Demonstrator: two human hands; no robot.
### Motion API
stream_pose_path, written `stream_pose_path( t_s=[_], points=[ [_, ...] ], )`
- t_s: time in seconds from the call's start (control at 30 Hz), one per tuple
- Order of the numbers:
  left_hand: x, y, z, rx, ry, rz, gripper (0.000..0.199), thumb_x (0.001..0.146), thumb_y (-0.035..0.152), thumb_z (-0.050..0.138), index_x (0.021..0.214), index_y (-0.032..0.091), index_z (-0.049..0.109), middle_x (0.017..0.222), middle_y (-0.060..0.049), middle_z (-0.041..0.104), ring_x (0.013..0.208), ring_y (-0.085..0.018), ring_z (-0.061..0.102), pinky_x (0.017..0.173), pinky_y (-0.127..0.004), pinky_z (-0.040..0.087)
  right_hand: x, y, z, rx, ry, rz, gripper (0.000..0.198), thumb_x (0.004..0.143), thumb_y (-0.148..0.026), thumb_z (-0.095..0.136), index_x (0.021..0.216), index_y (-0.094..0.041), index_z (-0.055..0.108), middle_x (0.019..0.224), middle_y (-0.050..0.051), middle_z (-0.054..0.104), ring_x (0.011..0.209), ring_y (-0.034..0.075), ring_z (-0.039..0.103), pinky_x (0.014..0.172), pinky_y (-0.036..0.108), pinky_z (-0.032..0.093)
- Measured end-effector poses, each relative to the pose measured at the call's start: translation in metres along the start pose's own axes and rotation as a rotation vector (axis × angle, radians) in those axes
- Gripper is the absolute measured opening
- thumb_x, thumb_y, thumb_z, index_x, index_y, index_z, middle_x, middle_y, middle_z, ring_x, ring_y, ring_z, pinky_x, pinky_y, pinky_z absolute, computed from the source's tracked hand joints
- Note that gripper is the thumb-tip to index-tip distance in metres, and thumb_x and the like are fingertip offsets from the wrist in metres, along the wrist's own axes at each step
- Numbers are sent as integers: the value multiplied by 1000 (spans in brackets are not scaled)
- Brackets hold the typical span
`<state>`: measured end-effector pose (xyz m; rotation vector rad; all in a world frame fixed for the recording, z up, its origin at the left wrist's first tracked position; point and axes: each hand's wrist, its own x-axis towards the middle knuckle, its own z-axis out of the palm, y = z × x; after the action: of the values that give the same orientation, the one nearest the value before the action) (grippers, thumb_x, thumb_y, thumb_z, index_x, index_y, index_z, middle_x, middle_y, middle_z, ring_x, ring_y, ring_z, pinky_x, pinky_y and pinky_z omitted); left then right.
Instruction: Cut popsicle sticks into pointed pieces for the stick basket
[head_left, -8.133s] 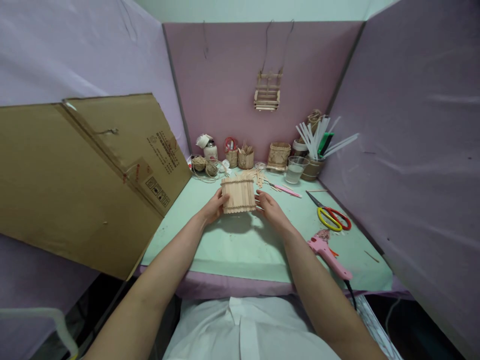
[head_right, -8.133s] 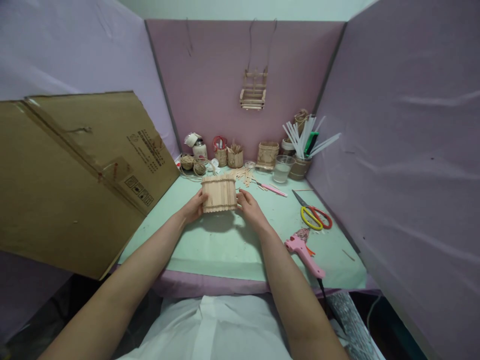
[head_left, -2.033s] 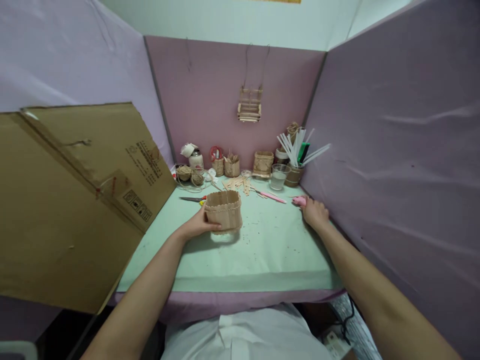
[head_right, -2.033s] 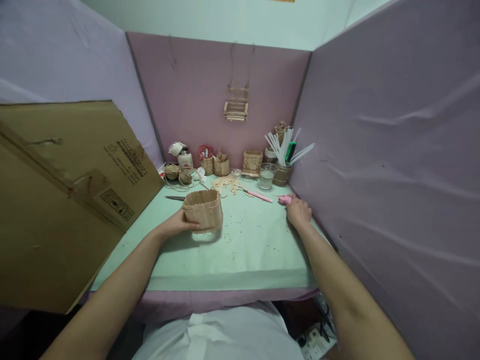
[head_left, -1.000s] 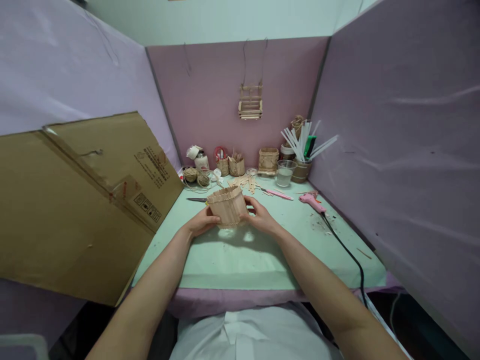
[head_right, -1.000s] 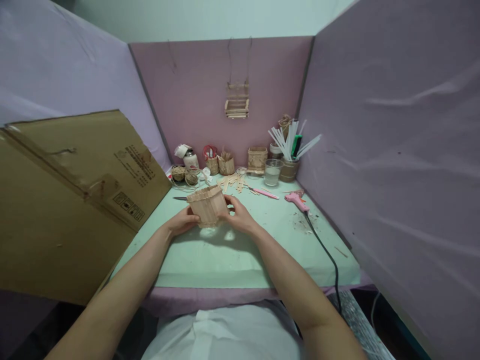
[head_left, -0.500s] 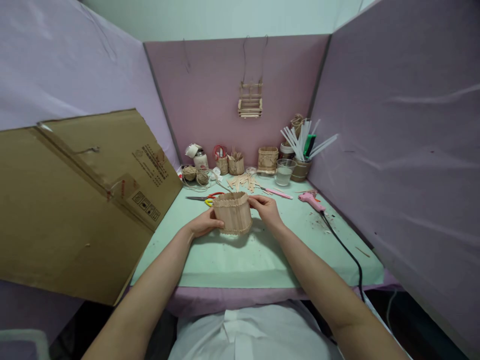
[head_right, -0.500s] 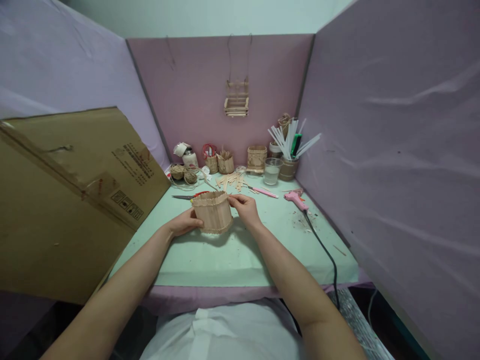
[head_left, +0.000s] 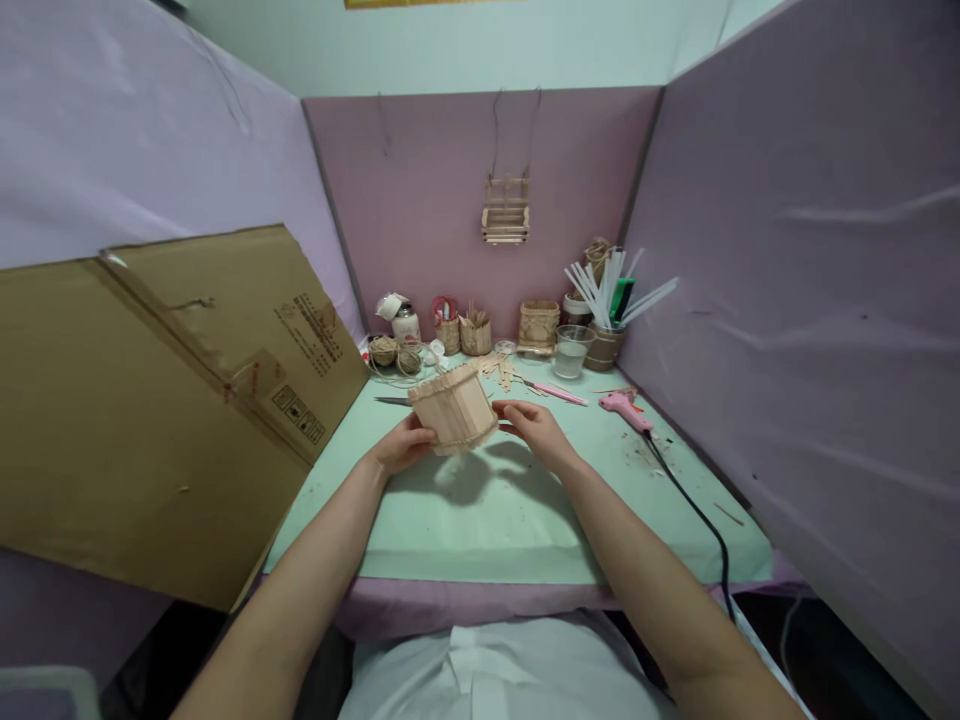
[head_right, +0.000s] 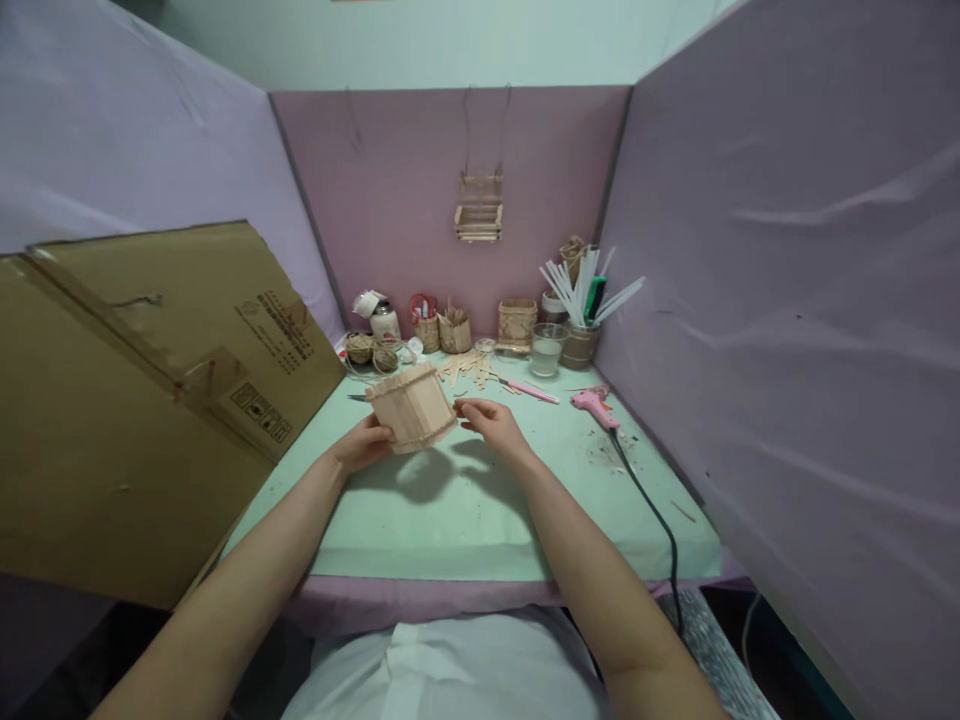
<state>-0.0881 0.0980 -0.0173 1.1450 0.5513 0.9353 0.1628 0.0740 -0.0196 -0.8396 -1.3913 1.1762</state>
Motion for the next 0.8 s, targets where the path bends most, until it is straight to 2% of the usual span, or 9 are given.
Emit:
stream_pose_path(
  t_s=[0.2, 0.57, 0.8],
  points=[
    [-3, 2, 0, -14, 3, 16, 60, 56, 20, 80, 112, 15, 61, 116, -13, 67, 109, -33, 60, 96, -46, 43, -6, -5, 7, -12, -62, -2, 25, 91, -33, 57, 109, -16, 62, 112, 7, 65, 99, 21, 63, 88, 44, 50],
    [-2, 1, 8, -9, 33, -9, 63, 54, 22, 82, 113, 15, 61, 119, -14, 65, 113, -34, 58, 99, -48, 42, -5, -4, 6, -41, -62, 42, 23, 89, -29, 61, 107, -15, 63, 106, 6, 66, 93, 20, 64, 84, 42, 52],
    [5, -1, 8, 46, 106, -8, 67, 56, 31, 83, 116, 16, 57, 127, -16, 60, 119, -35, 54, 100, -48, 42, 2, 7, 5, 34, 24, 84, 32, 94, -40, 51, 114, -17, 60, 118, 9, 62, 103, 22, 62, 89, 45, 50]
  ],
)
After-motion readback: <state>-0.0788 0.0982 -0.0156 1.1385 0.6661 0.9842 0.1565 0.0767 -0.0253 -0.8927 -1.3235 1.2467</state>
